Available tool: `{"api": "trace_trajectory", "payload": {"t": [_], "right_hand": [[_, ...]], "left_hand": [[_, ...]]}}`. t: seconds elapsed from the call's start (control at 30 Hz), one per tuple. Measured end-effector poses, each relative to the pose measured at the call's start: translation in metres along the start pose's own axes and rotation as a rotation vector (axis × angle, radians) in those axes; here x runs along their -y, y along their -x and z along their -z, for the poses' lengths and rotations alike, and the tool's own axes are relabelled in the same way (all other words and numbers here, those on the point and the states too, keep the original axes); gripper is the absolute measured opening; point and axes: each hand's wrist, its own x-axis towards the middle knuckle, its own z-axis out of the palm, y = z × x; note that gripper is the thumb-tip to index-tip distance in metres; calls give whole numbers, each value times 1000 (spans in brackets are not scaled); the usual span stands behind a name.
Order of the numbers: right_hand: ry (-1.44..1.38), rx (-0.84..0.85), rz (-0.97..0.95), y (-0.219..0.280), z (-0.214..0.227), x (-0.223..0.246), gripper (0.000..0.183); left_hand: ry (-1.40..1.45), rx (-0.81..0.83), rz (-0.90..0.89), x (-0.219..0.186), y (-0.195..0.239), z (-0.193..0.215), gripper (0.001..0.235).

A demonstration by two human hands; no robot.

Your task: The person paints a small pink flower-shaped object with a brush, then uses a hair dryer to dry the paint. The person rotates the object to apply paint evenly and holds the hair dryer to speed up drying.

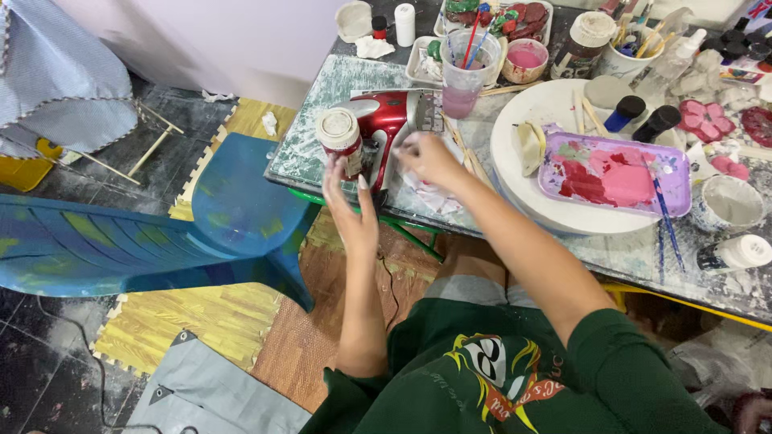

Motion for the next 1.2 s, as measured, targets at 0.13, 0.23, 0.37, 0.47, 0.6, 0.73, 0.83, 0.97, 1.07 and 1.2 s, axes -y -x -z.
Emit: {"api": "trace_trajectory", "payload": {"t": [0.13, 0.23, 0.37, 0.47, 0.6, 0.73, 0.83, 0.97, 1.07, 1.2], "right_hand": [[80, -166, 90, 47, 54, 14, 44], [210, -165, 202, 77, 51, 20, 73], [248, -124, 263, 89, 28, 2, 95], [300, -237, 250, 88, 15, -9, 91], [189, -257, 136, 88, 11, -13, 88], [128, -282, 109, 86, 10, -12, 83], [118, -318, 126, 90, 7, -10, 78], [128, -317, 133, 97, 10, -3, 77], [104, -287, 153, 98, 13, 0, 82], [152, -273, 209, 95, 16, -6, 78]], "left_hand": [[148, 29, 2, -13, 13, -7, 28], [293, 112, 64, -17, 16, -15, 22], [388, 117, 55, -23, 24, -20, 22], [405, 132, 78, -24, 30, -19, 26], [568, 150, 156, -17, 37, -26, 38], [675, 153, 182, -11, 43, -36, 51], [701, 163, 191, -11, 46, -38, 57], [724, 171, 213, -15, 47, -39, 62], [732, 170, 207, -16, 48, -39, 64], [708, 181, 261, -14, 49, -40, 65]]}}
